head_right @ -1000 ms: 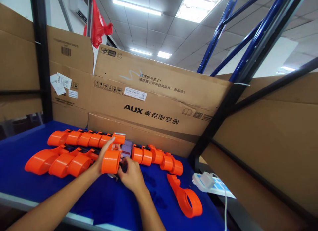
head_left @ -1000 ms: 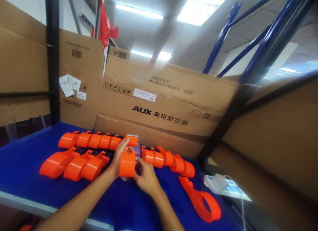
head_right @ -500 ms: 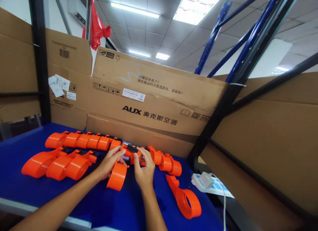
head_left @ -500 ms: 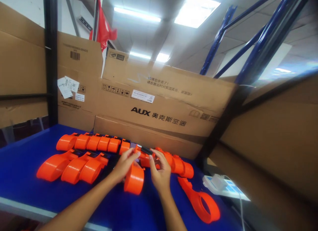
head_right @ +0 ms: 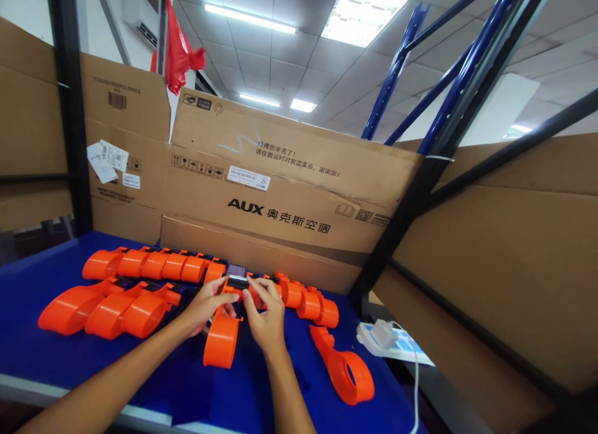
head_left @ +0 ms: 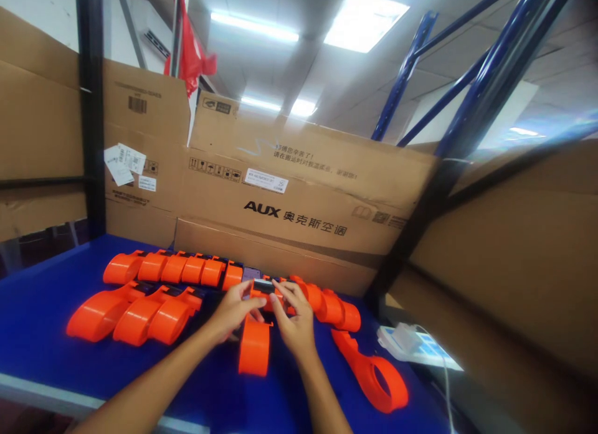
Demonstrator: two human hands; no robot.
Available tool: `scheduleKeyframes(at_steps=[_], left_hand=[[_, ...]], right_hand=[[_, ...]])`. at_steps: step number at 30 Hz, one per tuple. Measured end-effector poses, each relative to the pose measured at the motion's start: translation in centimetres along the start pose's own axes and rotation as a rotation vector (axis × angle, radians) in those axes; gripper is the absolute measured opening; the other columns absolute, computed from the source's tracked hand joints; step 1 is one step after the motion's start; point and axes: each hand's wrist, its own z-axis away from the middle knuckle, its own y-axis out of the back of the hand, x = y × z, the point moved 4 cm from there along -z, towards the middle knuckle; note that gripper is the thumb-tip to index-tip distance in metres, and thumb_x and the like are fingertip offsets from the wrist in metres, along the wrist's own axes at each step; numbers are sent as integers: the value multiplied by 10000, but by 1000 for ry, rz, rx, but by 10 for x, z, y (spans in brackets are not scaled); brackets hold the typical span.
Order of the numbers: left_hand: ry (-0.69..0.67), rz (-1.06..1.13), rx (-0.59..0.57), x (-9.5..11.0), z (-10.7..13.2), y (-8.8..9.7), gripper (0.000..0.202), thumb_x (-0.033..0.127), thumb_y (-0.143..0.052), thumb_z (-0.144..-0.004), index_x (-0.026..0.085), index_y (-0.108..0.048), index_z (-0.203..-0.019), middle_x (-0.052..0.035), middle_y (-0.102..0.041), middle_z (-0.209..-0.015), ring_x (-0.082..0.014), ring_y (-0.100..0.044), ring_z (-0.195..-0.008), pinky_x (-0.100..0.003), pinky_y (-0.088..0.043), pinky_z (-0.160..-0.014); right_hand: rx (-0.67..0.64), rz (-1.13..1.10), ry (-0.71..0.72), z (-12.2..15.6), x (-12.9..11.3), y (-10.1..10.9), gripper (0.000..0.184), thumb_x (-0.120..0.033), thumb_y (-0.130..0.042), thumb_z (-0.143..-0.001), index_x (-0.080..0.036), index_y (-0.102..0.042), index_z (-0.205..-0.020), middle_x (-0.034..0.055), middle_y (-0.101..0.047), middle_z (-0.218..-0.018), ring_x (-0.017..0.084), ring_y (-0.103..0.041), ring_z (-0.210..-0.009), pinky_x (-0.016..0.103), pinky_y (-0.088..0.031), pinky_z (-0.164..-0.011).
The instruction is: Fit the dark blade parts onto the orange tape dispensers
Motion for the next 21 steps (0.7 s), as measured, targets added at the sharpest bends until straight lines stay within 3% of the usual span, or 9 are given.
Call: scheduleKeyframes(at_steps=[4,7,9,12,15,19,21], left_hand=[[-15,6,31,-1,-1,2,468,276,-755,-726,159,-624,-1160,-86,-728,-979,-116,-644,-488,-227,-475,-490],[-4,8,63,-1,-1,4,458,285,-755,-729,150,-622,-1145,-86,-729,-945,-113,-636,-473,-226,-469,-483],[1,15,90,-2,-1,4,485,279,-769,-712,153,-612,-1153,-90,-726,-973,-105,-632,-466,-226,-470,-485],[6,31,111,-3,-1,5,532,261,-782,-688,162,-591,-1174,-93,-722,-1007,-100,-630,-462,-222,-469,-478],[11,30,115,-4,-1,5,559,253,-774,-691,173,-572,-1206,-95,-721,-1019,-103,-634,-464,-216,-463,-464],[21,8,110,-6,-1,7,575,258,-769,-704,181,-560,-1233,-100,-719,-1031,-107,-644,-472,-215,-465,-469],[23,-3,104,-7,-2,8,570,266,-770,-711,180,-559,-1234,-100,-718,-1030,-109,-648,-478,-216,-470,-478]], right_hand=[[-48,-53,-37,-1,4,5,359,-381,-582,-915,-248,-664,-1238,71,-696,-1045,185,-641,-797,312,-511,-706],[5,-18,-120,-1,15,17,258,-391,-547,-912,-194,-707,-955,35,-689,-778,171,-601,-660,269,-459,-608],[-22,108,-162,-1,23,26,258,-357,-543,-882,-193,-639,-708,-8,-583,-577,145,-510,-532,243,-369,-516],[-71,374,-220,-1,32,40,256,-282,-542,-812,-206,-543,-568,-27,-493,-478,141,-463,-484,248,-298,-490],[-136,618,-331,1,38,52,216,-278,-558,-785,-210,-575,-581,2,-571,-531,171,-541,-543,261,-303,-513],[-403,780,-457,11,49,55,104,-340,-691,-721,-239,-698,-742,47,-704,-738,229,-642,-701,279,-355,-571],[-509,774,-500,16,56,56,220,-364,-747,-684,-258,-730,-875,57,-728,-837,248,-667,-783,287,-391,-612]])
